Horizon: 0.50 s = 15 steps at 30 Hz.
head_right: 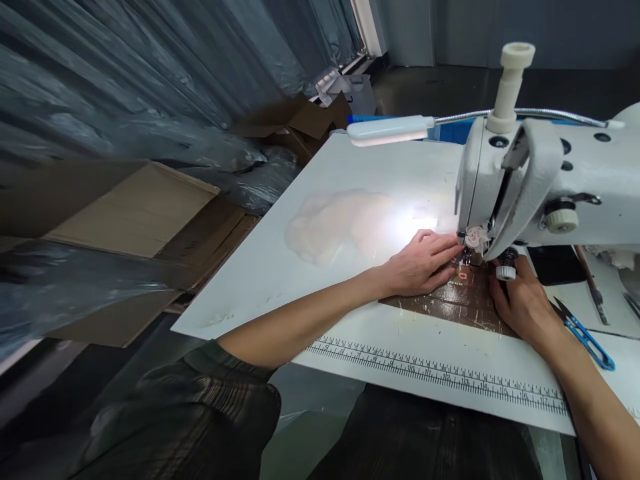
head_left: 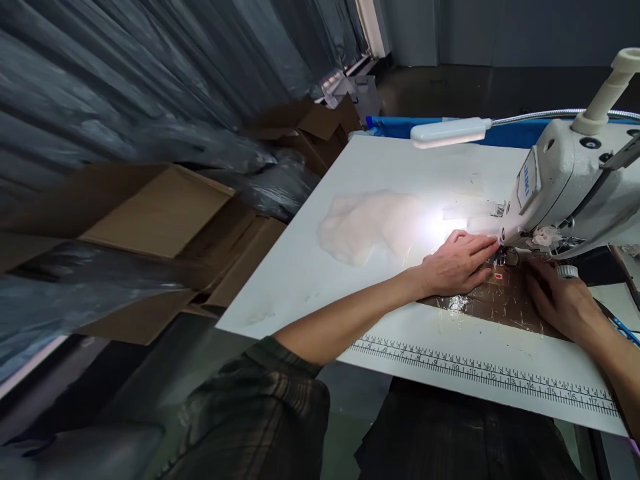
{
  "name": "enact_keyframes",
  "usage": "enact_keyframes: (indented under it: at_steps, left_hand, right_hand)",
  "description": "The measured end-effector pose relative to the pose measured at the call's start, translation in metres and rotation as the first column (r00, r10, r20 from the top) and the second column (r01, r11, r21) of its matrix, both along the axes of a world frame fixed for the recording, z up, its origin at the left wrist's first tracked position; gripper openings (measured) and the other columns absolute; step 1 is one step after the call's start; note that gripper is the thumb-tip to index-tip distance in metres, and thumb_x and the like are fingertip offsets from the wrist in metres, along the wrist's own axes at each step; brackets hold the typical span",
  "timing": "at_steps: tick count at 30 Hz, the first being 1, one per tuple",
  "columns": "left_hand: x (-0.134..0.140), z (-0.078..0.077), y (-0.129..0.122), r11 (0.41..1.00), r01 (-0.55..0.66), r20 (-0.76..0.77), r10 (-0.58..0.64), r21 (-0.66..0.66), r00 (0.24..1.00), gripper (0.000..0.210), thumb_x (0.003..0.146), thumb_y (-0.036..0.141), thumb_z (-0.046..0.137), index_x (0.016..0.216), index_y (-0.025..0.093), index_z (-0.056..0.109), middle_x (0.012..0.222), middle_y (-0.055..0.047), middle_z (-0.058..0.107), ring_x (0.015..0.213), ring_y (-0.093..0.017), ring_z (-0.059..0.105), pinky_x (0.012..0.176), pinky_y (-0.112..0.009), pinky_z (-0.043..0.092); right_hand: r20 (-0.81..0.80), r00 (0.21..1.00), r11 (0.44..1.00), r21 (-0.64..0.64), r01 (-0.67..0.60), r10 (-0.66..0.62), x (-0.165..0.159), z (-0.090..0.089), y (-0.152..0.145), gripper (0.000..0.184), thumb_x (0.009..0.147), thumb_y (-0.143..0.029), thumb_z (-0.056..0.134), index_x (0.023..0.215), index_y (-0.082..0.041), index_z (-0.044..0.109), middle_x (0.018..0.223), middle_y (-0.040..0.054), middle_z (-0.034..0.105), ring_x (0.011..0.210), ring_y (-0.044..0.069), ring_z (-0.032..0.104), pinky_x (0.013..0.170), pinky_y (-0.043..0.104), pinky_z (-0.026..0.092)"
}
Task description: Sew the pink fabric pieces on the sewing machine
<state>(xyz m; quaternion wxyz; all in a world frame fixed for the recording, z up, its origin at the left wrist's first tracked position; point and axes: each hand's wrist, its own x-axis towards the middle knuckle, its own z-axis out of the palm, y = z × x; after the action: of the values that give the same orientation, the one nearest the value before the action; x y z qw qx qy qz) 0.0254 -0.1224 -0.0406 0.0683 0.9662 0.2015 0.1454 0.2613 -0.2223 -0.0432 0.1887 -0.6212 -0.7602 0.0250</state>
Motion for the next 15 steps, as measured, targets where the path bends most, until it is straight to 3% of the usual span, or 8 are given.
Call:
enact_keyframes:
  at_steps: [4, 8, 12, 15]
  left_hand:
    - [0.001, 0.004, 0.007, 0.999, 0.041, -0.071, -0.039, 0.026, 0.997, 0.046, 0.104, 0.035, 0.035, 0.136, 0.008, 0.053, 0.142, -0.02, 0.055, 0.124, -0.028, 0.055, 0.103, -0.044, 0.041]
    - [0.003, 0.02, 0.034, 0.989, 0.143, -0.128, -0.138, 0.028, 0.982, 0.039, 0.102, 0.04, 0.046, 0.126, 0.014, 0.062, 0.142, -0.018, 0.056, 0.12, -0.027, 0.058, 0.102, -0.042, 0.043]
    - [0.012, 0.038, 0.081, 0.998, -0.055, -0.103, 0.055, -0.005, 0.993, 0.032, 0.1, 0.034, 0.049, 0.121, 0.015, 0.064, 0.13, -0.017, 0.063, 0.115, -0.027, 0.061, 0.099, -0.043, 0.045]
    - [0.02, 0.04, 0.116, 0.979, -0.185, -0.098, 0.177, -0.08, 0.979, 0.041, 0.104, 0.034, 0.033, 0.103, 0.012, 0.068, 0.1, -0.014, 0.071, 0.09, -0.023, 0.066, 0.082, -0.036, 0.051]
  right_hand:
    - [0.02, 1.0, 0.998, 0.057, 0.002, -0.003, -0.004, -0.002, -0.001, 0.045, 0.099, -0.038, 0.035, 0.113, -0.016, 0.072, 0.093, 0.0151, 0.068, 0.066, 0.024, 0.065, 0.053, 0.035, 0.051]
    - [0.041, 0.999, 0.997, 0.067, -0.031, 0.028, -0.002, -0.009, -0.001, 0.044, 0.1, -0.036, 0.035, 0.107, -0.016, 0.074, 0.105, 0.0188, 0.068, 0.074, 0.026, 0.069, 0.055, 0.035, 0.053]
    - [0.061, 0.997, 0.998, 0.044, -0.044, 0.041, 0.006, -0.016, -0.002, 0.037, 0.099, -0.035, 0.04, 0.106, -0.022, 0.074, 0.099, 0.0141, 0.069, 0.075, 0.027, 0.071, 0.053, 0.035, 0.054]
    - [0.048, 0.998, 0.998, 0.053, -0.037, 0.035, 0.01, -0.019, -0.002, 0.034, 0.098, -0.034, 0.043, 0.118, -0.026, 0.07, 0.099, 0.0116, 0.071, 0.081, 0.03, 0.072, 0.054, 0.038, 0.057]
